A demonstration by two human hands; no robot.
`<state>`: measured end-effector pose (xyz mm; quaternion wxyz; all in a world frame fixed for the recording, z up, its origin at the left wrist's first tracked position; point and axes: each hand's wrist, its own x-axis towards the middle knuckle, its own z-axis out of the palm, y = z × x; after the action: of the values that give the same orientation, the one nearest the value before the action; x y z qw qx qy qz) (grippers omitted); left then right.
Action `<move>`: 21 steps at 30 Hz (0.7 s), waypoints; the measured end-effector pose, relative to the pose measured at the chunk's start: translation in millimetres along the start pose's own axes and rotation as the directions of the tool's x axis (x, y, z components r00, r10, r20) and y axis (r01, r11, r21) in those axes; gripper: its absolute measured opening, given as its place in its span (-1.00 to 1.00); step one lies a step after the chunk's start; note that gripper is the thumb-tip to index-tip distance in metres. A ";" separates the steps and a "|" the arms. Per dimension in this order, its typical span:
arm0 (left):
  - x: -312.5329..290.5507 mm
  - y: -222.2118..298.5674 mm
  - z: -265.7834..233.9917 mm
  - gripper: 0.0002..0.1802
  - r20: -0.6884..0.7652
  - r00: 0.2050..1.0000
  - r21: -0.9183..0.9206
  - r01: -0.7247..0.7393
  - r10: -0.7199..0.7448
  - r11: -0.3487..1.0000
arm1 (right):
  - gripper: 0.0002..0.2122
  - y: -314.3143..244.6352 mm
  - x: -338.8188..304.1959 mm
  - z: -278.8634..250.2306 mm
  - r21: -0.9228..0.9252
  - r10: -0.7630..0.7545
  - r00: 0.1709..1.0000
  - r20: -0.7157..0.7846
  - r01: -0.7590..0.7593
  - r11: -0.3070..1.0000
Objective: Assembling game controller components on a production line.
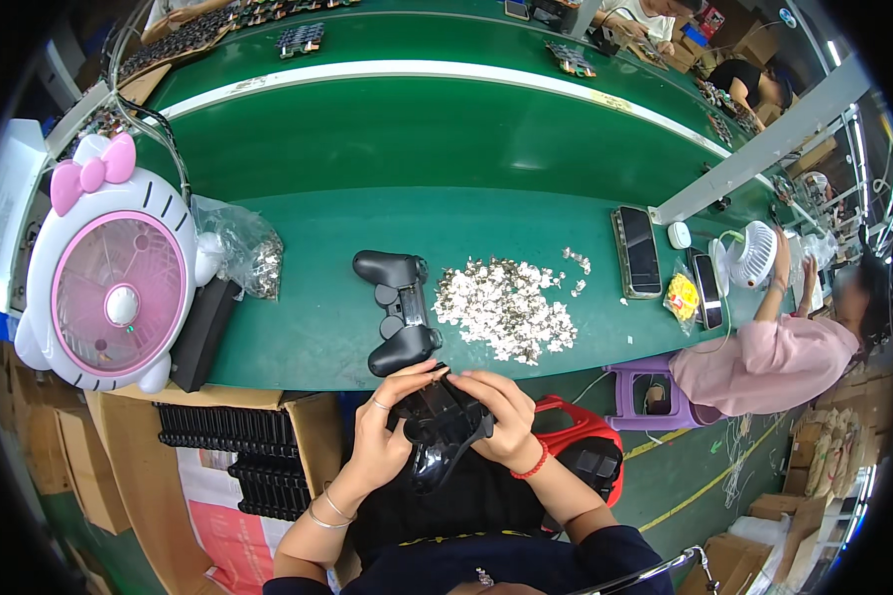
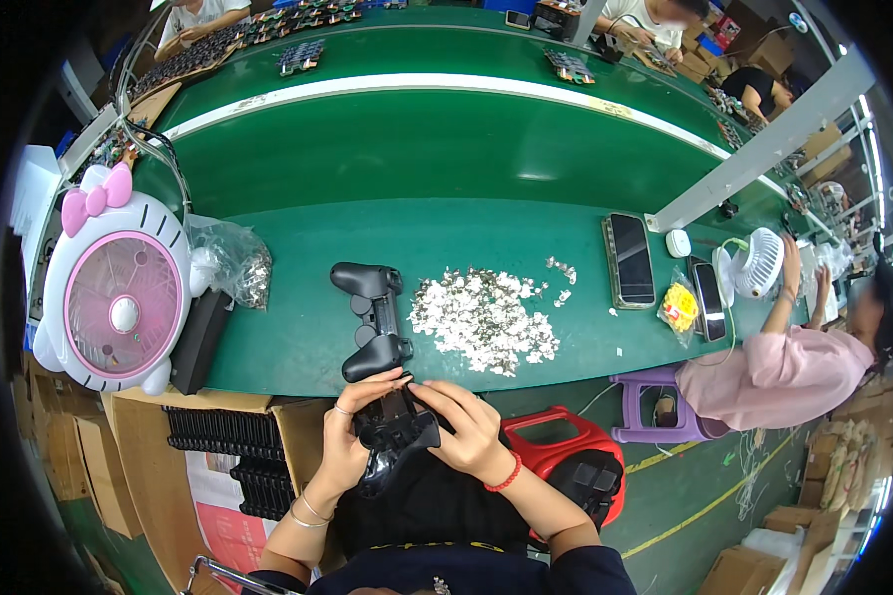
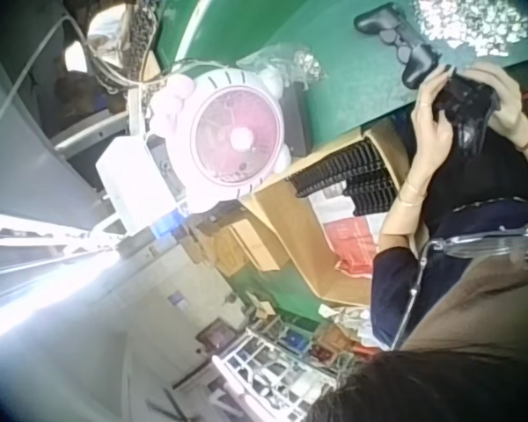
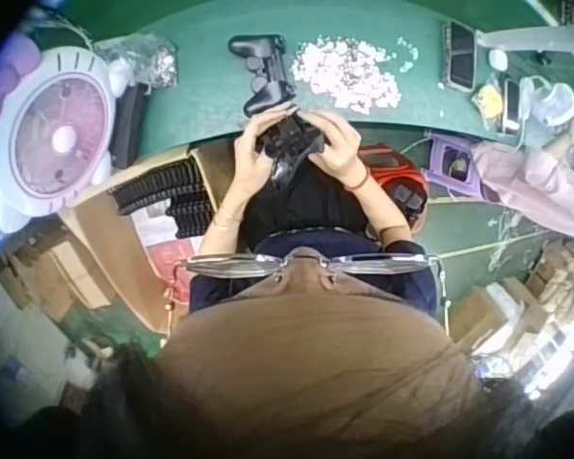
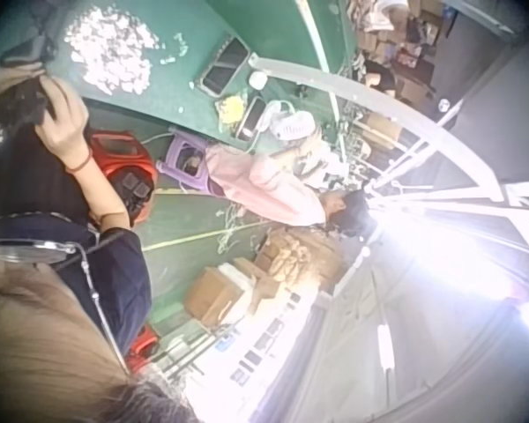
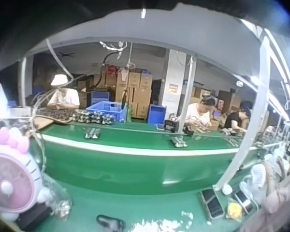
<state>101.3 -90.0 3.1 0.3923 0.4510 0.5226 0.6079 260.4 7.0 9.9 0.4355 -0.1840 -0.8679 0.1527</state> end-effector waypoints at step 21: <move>-4.7 -5.5 5.5 -0.30 0.009 0.998 -0.003 -0.063 0.063 0.998 | -0.74 6.8 19.7 -4.8 0.291 0.156 0.987 0.035 -0.160 0.943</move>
<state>107.9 -92.1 -2.6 0.3763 0.4694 0.5055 0.6186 254.8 22.4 23.5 0.4391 -0.1855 -0.8207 0.3151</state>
